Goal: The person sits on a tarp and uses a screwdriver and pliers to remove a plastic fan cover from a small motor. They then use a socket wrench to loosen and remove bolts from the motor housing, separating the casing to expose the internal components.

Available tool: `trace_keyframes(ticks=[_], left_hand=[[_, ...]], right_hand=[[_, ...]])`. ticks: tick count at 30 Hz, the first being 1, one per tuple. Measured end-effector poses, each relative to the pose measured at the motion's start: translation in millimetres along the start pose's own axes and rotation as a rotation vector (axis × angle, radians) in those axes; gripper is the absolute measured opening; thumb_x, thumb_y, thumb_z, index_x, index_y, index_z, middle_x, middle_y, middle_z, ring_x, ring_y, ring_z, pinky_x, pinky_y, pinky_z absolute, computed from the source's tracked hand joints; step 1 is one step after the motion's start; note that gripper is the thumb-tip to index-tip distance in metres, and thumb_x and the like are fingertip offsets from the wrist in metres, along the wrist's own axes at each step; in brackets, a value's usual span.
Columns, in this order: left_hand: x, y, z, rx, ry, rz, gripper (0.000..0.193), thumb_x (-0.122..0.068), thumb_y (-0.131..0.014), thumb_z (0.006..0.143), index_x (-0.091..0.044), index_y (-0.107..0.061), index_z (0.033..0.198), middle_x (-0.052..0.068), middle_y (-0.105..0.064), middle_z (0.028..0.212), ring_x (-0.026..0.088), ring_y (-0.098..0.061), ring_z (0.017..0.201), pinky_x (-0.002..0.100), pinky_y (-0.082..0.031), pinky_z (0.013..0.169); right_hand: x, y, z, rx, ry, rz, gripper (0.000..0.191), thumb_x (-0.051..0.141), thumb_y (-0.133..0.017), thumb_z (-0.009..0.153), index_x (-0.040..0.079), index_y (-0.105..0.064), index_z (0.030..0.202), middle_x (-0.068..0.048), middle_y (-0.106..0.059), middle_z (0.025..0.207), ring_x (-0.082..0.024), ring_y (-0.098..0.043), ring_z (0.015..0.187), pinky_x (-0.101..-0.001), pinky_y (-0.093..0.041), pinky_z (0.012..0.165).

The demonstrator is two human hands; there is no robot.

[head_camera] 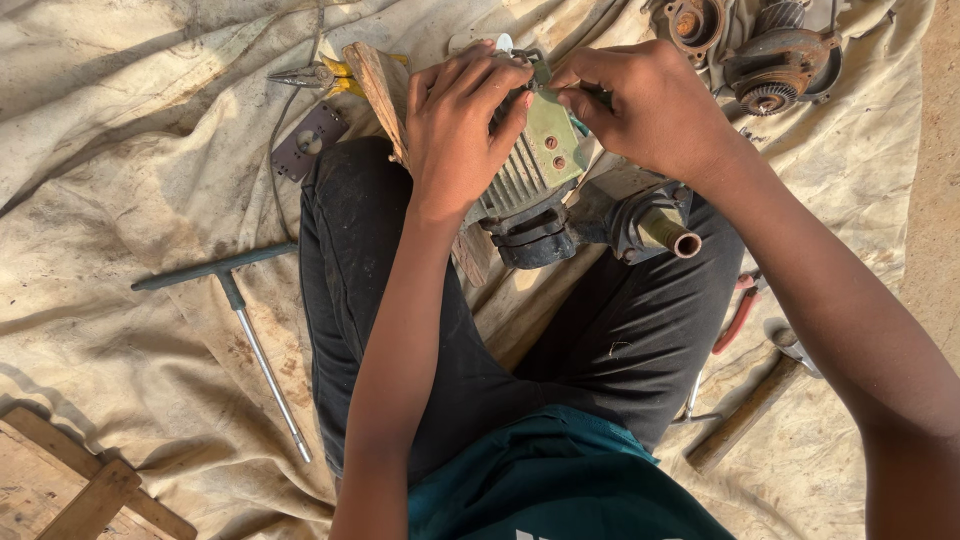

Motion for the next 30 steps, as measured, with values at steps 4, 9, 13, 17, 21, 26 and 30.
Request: trace_keyframes(ticks=[4,9,13,17,21,26,30], left_hand=[[1,-1,1,0.002,0.001,0.001,0.015,-0.023,-0.077,0.095,-0.018,-0.074,0.11,-0.003,-0.075,0.112,0.018,-0.065,0.123,0.042,-0.04,0.106],[3,-4,-1,0.004,0.004,0.011,0.014,-0.023,-0.077,0.096,-0.017,-0.075,0.107,-0.004,-0.075,0.112,0.018,-0.065,0.124,0.041,-0.04,0.107],[4,-5,-2,-0.007,-0.005,0.012,0.012,-0.023,-0.077,0.097,-0.017,-0.076,0.107,-0.005,-0.075,0.11,0.017,-0.065,0.123,0.041,-0.041,0.106],[5,-6,-2,0.005,0.002,0.031,0.008,-0.023,-0.077,0.097,-0.016,-0.076,0.102,-0.006,-0.075,0.108,0.018,-0.065,0.122,0.042,-0.042,0.105],[4,-6,-1,0.029,0.001,0.061,0.012,-0.025,-0.078,0.095,-0.016,-0.076,0.102,-0.004,-0.075,0.107,0.018,-0.064,0.123,0.042,-0.041,0.106],[0,0,-1,-0.002,-0.01,-0.002,0.012,-0.023,-0.077,0.099,-0.017,-0.076,0.109,-0.006,-0.075,0.111,0.017,-0.063,0.125,0.041,-0.041,0.107],[-1,2,-1,0.001,-0.011,-0.015,0.015,-0.023,-0.076,0.1,-0.017,-0.076,0.113,-0.006,-0.075,0.113,0.018,-0.063,0.125,0.041,-0.041,0.107]], right_hand=[[5,-5,-1,-0.004,-0.06,-0.107,0.01,0.005,-0.075,0.098,0.001,-0.075,0.107,-0.013,-0.072,0.077,-0.025,-0.073,0.067,-0.0351,-0.059,0.062],[24,-8,3,-0.053,-0.135,-0.214,0.008,0.006,-0.074,0.096,0.0,-0.075,0.1,-0.017,-0.072,0.079,-0.03,-0.074,0.069,-0.0378,-0.059,0.059],[27,-14,9,0.052,-0.234,-0.308,0.009,0.004,-0.075,0.092,-0.001,-0.075,0.099,-0.022,-0.07,0.072,-0.034,-0.074,0.066,-0.041,-0.06,0.055],[32,-20,31,0.2,-0.272,-0.507,0.011,0.003,-0.077,0.078,-0.002,-0.075,0.088,-0.024,-0.069,0.073,-0.034,-0.074,0.065,-0.0405,-0.06,0.051],[36,-21,46,0.401,-0.324,-0.659,0.012,0.004,-0.078,0.074,0.0,-0.077,0.085,-0.023,-0.07,0.07,-0.033,-0.075,0.066,-0.0407,-0.061,0.051],[17,16,22,0.044,-0.054,-0.121,0.008,0.008,-0.083,0.095,0.007,-0.079,0.102,-0.011,-0.075,0.09,-0.023,-0.074,0.079,-0.0356,-0.06,0.072],[-22,0,-6,-0.048,0.02,-0.031,0.007,0.008,-0.085,0.099,0.006,-0.08,0.102,-0.006,-0.077,0.094,-0.017,-0.074,0.079,-0.0325,-0.059,0.078]])
Point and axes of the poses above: each hand's wrist, its own z-axis towards the middle knuckle, its own y-axis out of the back of the hand, x = y × z, the point moved 6 cm from there along z, towards the middle knuckle
